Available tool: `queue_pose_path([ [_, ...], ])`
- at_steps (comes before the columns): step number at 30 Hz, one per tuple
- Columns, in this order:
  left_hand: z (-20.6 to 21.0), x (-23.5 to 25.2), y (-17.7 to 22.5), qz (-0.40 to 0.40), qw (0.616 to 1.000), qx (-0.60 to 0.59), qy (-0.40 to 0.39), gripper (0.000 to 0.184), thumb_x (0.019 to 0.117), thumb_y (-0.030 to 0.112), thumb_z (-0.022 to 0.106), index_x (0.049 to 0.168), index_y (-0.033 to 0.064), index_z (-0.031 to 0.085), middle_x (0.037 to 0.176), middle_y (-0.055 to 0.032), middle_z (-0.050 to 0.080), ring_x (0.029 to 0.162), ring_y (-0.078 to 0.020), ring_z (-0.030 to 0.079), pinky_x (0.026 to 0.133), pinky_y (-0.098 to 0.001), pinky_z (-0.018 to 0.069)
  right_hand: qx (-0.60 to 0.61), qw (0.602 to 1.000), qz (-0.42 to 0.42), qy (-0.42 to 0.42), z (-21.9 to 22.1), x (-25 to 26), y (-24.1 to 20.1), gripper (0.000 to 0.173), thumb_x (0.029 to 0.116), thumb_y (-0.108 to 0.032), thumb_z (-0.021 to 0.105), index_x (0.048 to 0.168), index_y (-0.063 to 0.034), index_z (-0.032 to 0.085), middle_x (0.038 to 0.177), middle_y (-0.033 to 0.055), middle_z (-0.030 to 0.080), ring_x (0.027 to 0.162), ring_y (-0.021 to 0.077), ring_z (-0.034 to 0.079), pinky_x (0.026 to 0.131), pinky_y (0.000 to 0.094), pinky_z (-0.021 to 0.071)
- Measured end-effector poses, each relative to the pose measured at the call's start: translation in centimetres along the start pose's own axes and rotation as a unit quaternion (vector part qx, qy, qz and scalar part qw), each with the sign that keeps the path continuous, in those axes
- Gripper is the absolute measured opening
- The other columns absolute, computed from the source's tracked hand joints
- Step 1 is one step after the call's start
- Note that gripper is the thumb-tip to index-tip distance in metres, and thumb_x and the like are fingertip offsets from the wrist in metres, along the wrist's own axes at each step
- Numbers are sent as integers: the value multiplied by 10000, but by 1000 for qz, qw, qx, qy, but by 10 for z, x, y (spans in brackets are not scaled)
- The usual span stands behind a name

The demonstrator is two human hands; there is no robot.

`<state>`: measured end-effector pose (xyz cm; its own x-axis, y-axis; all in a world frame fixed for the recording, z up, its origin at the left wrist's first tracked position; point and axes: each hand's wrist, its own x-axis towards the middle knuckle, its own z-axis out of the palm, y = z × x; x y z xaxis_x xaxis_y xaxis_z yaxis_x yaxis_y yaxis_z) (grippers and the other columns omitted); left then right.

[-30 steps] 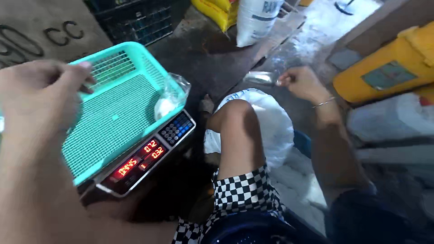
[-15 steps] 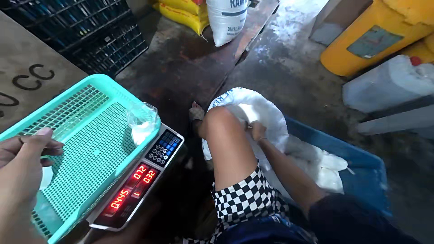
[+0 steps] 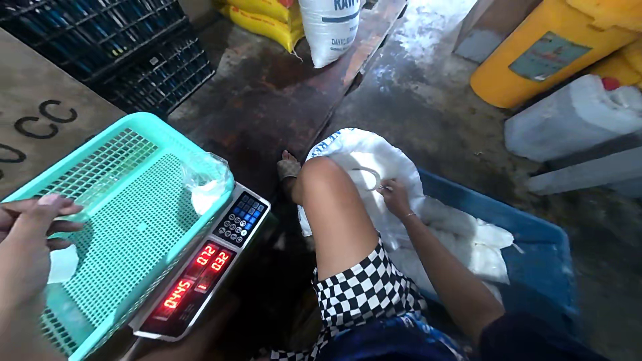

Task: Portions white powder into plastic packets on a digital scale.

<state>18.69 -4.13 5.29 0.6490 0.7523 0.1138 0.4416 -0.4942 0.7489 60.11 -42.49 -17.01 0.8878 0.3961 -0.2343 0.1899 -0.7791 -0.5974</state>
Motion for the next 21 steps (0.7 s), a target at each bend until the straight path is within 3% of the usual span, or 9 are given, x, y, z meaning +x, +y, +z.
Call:
queue_pose_path([
  [1, -6, 9, -39, 2, 996, -65, 57, 264, 1090, 195, 484, 1180, -44, 550, 1005, -86, 669, 739, -83, 670, 609, -162, 526, 8, 1000, 2, -5, -1, 0, -1, 296, 1002, -101, 639, 1216, 102, 658, 1271, 296, 626, 1215, 414, 593, 1077, 529, 442],
  [2, -7, 14, -55, -57, 988, -89, 109, 238, 1075, 280, 538, 1180, 73, 592, 1009, 17, 658, 728, -16, 637, 603, -147, 511, 16, 1000, -3, -7, -4, 0, -2, 309, 1009, -107, 631, 1223, 116, 646, 1230, 300, 647, 1170, 397, 625, 1057, 504, 465],
  [4, -11, 14, -61, -114, 978, -100, 142, 234, 1065, 337, 553, 1212, 160, 601, 1054, 85, 641, 768, 11, 625, 636, -157, 519, 39, 999, -17, -3, -10, 1, -5, 314, 1013, -96, 632, 1223, 138, 637, 1182, 310, 665, 1109, 370, 657, 1023, 457, 497],
  [8, -11, 5, -48, -111, 978, -102, 144, 266, 1073, 341, 539, 1245, 144, 591, 1117, 46, 658, 822, -31, 655, 674, -206, 554, 64, 997, -48, 4, -29, 6, -22, 304, 1008, -56, 630, 1238, 142, 626, 1280, 325, 617, 1217, 383, 612, 1082, 451, 469],
  [11, -9, 17, -41, -108, 980, -82, 145, 308, 1067, 376, 539, 1230, 122, 600, 1122, 53, 645, 834, 19, 636, 695, -182, 527, 44, 993, -106, 20, -45, 14, -45, 290, 1000, -35, 634, 1225, 147, 623, 1301, 322, 606, 1238, 388, 598, 1083, 469, 471],
  [16, -16, 27, -34, -110, 977, -69, 167, 432, 1023, 419, 578, 1352, 141, 544, 1191, 17, 588, 841, -9, 635, 679, -212, 552, 19, 977, -209, 23, -67, 18, -116, 261, 1018, -55, 625, 1183, 147, 634, 1094, 300, 679, 980, 367, 674, 937, 500, 529],
  [17, -17, 26, -36, -106, 977, -73, 169, 445, 1024, 425, 584, 1367, 145, 535, 1211, 15, 591, 846, -14, 640, 680, -219, 552, 34, 969, -244, 21, -69, 19, -130, 247, 1011, -48, 629, 1169, 142, 638, 1057, 280, 691, 934, 320, 683, 904, 461, 549],
  [19, -17, 27, -29, -104, 976, -73, 176, 443, 1019, 424, 578, 1356, 141, 531, 1200, 28, 595, 830, 10, 632, 662, -196, 546, 85, 952, -293, 2, -69, 21, -161, 203, 987, -21, 636, 1132, 120, 648, 986, 192, 698, 857, 137, 665, 839, 296, 564],
  [21, -18, 27, -24, -111, 975, -76, 175, 432, 1023, 428, 571, 1347, 144, 540, 1201, 29, 592, 835, 12, 625, 675, -201, 541, 118, 940, -319, -40, -68, 22, -194, 187, 971, 2, 642, 1125, 108, 652, 977, 152, 697, 847, 67, 661, 828, 235, 564],
])
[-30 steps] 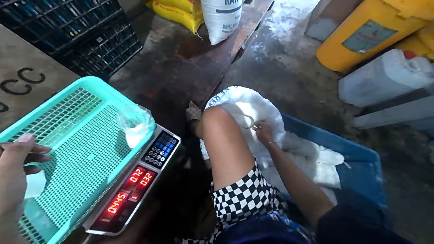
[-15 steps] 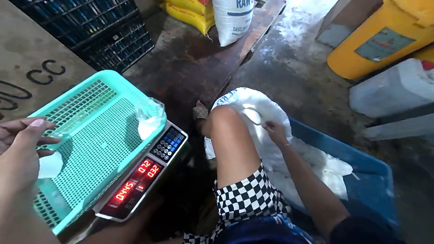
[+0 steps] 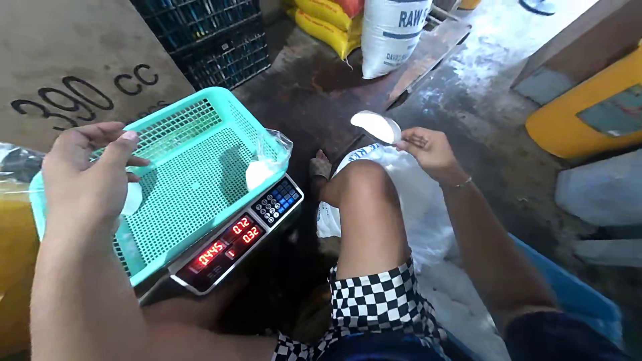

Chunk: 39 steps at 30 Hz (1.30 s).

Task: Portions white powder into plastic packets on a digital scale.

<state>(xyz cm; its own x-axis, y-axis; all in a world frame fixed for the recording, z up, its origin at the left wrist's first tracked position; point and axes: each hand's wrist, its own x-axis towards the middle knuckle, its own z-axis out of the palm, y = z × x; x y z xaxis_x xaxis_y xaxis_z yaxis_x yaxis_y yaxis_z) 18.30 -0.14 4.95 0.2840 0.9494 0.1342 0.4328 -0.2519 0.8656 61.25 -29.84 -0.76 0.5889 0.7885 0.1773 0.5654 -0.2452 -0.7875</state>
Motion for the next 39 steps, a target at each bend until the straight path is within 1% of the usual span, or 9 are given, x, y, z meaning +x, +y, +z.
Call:
queue_pose_path([
  [4, 0, -9, 2, -1, 1000, -6, -14, 356, 1054, 384, 554, 1305, 133, 579, 1183, 5, 598, 843, -30, 626, 721, -250, 543, 20, 994, -51, -92, 20, 28, -51, 185, 976, -20, 639, 1134, 74, 659, 982, 99, 698, 838, 28, 661, 822, 210, 566],
  [10, 0, -12, 19, -10, 1000, 10, -25, 344, 1052, 368, 541, 1249, 94, 608, 1169, -29, 615, 873, -56, 625, 726, -278, 535, -38, 973, -148, -174, 39, 49, -114, 153, 956, -26, 675, 1092, 42, 693, 977, 97, 714, 858, 38, 660, 836, 209, 548],
  [11, 2, -14, 29, -41, 999, 19, -18, 322, 1061, 334, 529, 1254, 89, 606, 1175, -37, 613, 883, -70, 628, 747, -290, 539, -55, 971, -157, -174, 40, 50, -121, 152, 956, -35, 680, 1091, 33, 698, 984, 101, 716, 870, 55, 666, 848, 228, 551],
  [13, 10, -19, 65, -157, 987, 30, 1, 295, 1094, 249, 484, 1310, 69, 574, 1237, -66, 591, 958, -127, 596, 874, -351, 494, -92, 964, -172, -181, 40, 53, -133, 143, 955, -52, 688, 1083, 8, 709, 976, 91, 719, 871, 77, 673, 850, 259, 555],
  [14, 5, -17, 49, -100, 994, 33, -11, 295, 1083, 280, 498, 1277, 77, 592, 1204, -53, 616, 908, -92, 624, 803, -311, 529, -109, 960, -180, -187, 40, 55, -137, 141, 956, -62, 692, 1081, -1, 717, 965, 88, 720, 862, 88, 673, 842, 274, 557],
  [16, -2, -13, 24, -10, 1000, 2, -25, 325, 1063, 343, 530, 1235, 81, 614, 1153, -43, 640, 840, -55, 628, 713, -268, 525, -136, 953, -190, -194, 39, 58, -143, 142, 962, -80, 697, 1083, -10, 722, 960, 90, 722, 860, 107, 678, 841, 299, 561],
  [21, -3, -13, 27, -18, 1000, -8, -19, 300, 1056, 352, 549, 1198, 100, 633, 1110, -31, 632, 823, -67, 620, 721, -290, 526, -166, 947, -195, -196, 36, 57, -156, 143, 959, -66, 695, 1086, -6, 722, 973, 111, 721, 875, 139, 685, 855, 338, 563],
  [25, -5, -14, 31, -18, 1000, 4, -24, 311, 1063, 351, 539, 1215, 92, 623, 1115, -39, 631, 840, -69, 623, 738, -287, 526, -172, 942, -209, -198, 34, 54, -160, 128, 950, -66, 700, 1065, -18, 729, 941, 85, 718, 833, 101, 671, 816, 300, 562],
  [39, -4, -13, 28, -8, 999, 13, -35, 311, 1070, 353, 522, 1180, 88, 642, 1082, -46, 652, 839, -73, 625, 740, -294, 516, -185, 943, -209, -184, 29, 51, -163, 122, 954, -76, 697, 1062, -28, 728, 951, 83, 720, 839, 88, 675, 822, 291, 564],
])
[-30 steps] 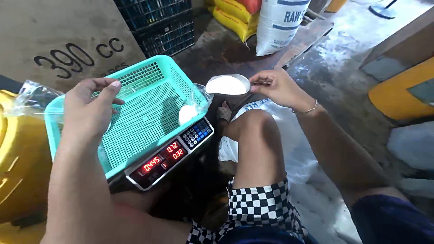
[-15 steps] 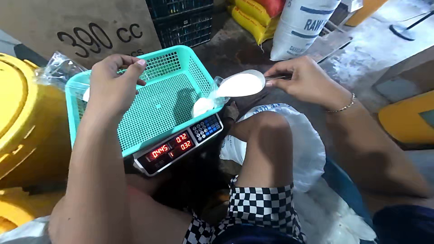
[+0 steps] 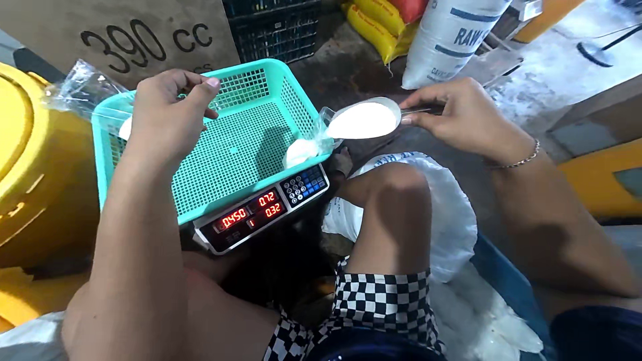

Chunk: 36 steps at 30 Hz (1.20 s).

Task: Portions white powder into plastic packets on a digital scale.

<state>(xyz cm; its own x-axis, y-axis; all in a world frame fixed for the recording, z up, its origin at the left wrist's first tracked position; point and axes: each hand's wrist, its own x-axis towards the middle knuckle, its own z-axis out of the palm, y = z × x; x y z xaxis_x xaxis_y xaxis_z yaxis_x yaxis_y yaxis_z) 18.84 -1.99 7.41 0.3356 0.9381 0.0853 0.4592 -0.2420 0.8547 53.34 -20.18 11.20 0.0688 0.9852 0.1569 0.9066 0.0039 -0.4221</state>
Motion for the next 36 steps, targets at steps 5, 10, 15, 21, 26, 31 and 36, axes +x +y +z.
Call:
queue_pose_path([
  [5, -1, -1, -1, -2, 1000, -7, 3, 308, 1064, 356, 536, 1170, 89, 646, 1069, -39, 654, 829, -67, 630, 728, -278, 520, -10, 1000, -2, -8, 0, 2, -1, 127, 953, -72, 695, 1069, -31, 726, 945, 85, 718, 832, 98, 674, 810, 301, 567],
  [10, -1, -1, -2, 2, 1000, -5, 2, 308, 1062, 363, 535, 1161, 93, 648, 1056, -36, 654, 826, -71, 627, 726, -291, 518, -14, 1000, -1, -9, -1, 2, -3, 114, 950, -75, 702, 1054, -35, 729, 931, 75, 718, 820, 85, 670, 804, 283, 563],
  [15, -1, -1, -1, 1, 1000, -5, -5, 334, 1065, 369, 528, 1177, 75, 640, 1103, -62, 656, 855, -94, 634, 750, -319, 526, -22, 1000, 2, -6, -2, 2, -6, 125, 955, -67, 690, 1067, -25, 727, 958, 96, 722, 850, 107, 682, 829, 311, 569],
  [21, -2, -2, 0, 2, 1000, -6, -4, 324, 1068, 369, 522, 1162, 82, 642, 1086, -44, 657, 836, -71, 631, 736, -297, 524, -36, 999, -4, 0, -1, 3, -7, 131, 955, -76, 693, 1069, -26, 734, 967, 111, 728, 866, 140, 695, 843, 346, 573],
  [26, -2, -1, 0, -2, 1000, -3, -4, 319, 1067, 368, 525, 1154, 84, 641, 1096, -48, 662, 840, -77, 637, 739, -304, 525, -57, 998, -8, 2, -4, 3, -9, 134, 954, -77, 691, 1066, -25, 740, 958, 128, 729, 871, 189, 695, 843, 414, 554],
  [31, -2, -1, -1, 1, 1000, -3, -4, 317, 1065, 375, 528, 1148, 92, 642, 1099, -38, 659, 848, -72, 635, 745, -302, 526, -64, 998, -11, 5, -4, 3, -8, 136, 959, -89, 690, 1069, -28, 739, 970, 132, 733, 886, 196, 706, 862, 423, 564],
  [36, -2, -2, 0, 5, 1000, -1, -7, 327, 1066, 373, 524, 1154, 81, 644, 1106, -51, 653, 876, -97, 638, 769, -324, 524, -72, 997, -19, 9, -6, 3, -8, 144, 962, -89, 683, 1076, -21, 738, 967, 141, 732, 879, 200, 709, 851, 419, 570],
])
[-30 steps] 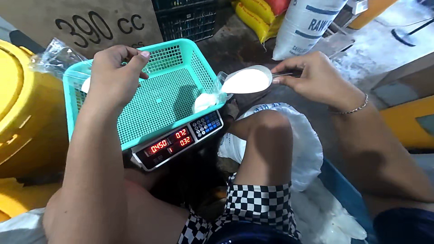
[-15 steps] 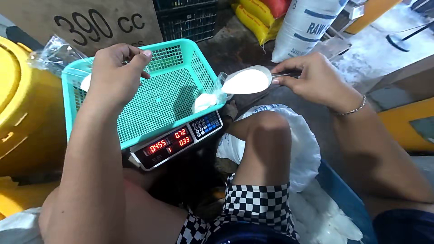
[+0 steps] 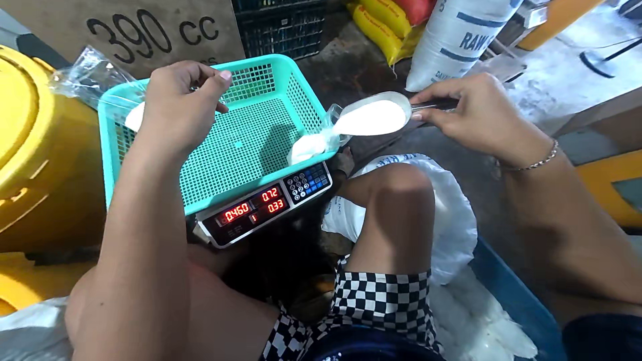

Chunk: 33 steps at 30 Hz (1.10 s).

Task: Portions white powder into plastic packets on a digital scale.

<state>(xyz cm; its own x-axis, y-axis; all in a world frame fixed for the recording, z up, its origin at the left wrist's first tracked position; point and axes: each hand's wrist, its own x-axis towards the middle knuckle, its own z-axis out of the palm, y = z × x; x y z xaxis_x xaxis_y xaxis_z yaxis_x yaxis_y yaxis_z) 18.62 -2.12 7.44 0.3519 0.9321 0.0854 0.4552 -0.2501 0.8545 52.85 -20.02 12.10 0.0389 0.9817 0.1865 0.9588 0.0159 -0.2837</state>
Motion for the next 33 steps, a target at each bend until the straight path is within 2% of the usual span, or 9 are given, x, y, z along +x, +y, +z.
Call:
queue_pose_path([
  [2, 0, 0, 0, 1, 1000, -1, 1, 331, 1066, 372, 529, 1158, 75, 643, 1097, -54, 651, 868, -96, 640, 765, -318, 529, -2, 1000, 1, 7, 0, 0, 0, 149, 967, -92, 677, 1081, -18, 736, 978, 154, 732, 893, 223, 708, 859, 449, 556],
  [7, 0, 0, 1, -4, 1000, -2, 0, 315, 1068, 358, 530, 1149, 76, 645, 1081, -47, 653, 847, -81, 633, 754, -301, 525, -3, 1000, 3, 2, -2, 0, 0, 152, 967, -90, 675, 1084, -16, 738, 978, 163, 729, 898, 231, 705, 853, 456, 555],
  [11, -1, 0, 0, -1, 1000, -1, -6, 337, 1073, 364, 519, 1155, 62, 643, 1072, -56, 649, 859, -99, 641, 763, -329, 538, -3, 1000, 12, 5, -2, -1, -2, 140, 967, -100, 679, 1074, -29, 736, 964, 131, 726, 867, 179, 694, 835, 402, 560],
  [17, -1, 1, -1, 1, 1000, -3, -8, 325, 1074, 362, 513, 1145, 73, 644, 1100, -53, 657, 869, -88, 647, 762, -317, 538, -3, 1000, 1, 7, 1, 0, 1, 151, 969, -100, 676, 1082, -22, 737, 975, 148, 729, 888, 203, 702, 847, 425, 559],
  [24, -1, 1, -2, 1, 1000, -8, -9, 315, 1072, 359, 520, 1133, 77, 645, 1082, -45, 657, 863, -84, 649, 759, -310, 545, 6, 1000, -2, 6, 0, 0, 2, 146, 963, -90, 676, 1080, -22, 733, 972, 127, 729, 874, 153, 698, 843, 361, 568],
  [33, -1, 0, 1, -5, 1000, -2, -15, 318, 1077, 358, 512, 1135, 76, 647, 1082, -37, 658, 855, -78, 642, 755, -304, 536, -8, 1000, 4, 2, -4, 2, -5, 140, 968, -95, 675, 1079, -33, 733, 971, 128, 730, 864, 169, 702, 838, 389, 572],
])
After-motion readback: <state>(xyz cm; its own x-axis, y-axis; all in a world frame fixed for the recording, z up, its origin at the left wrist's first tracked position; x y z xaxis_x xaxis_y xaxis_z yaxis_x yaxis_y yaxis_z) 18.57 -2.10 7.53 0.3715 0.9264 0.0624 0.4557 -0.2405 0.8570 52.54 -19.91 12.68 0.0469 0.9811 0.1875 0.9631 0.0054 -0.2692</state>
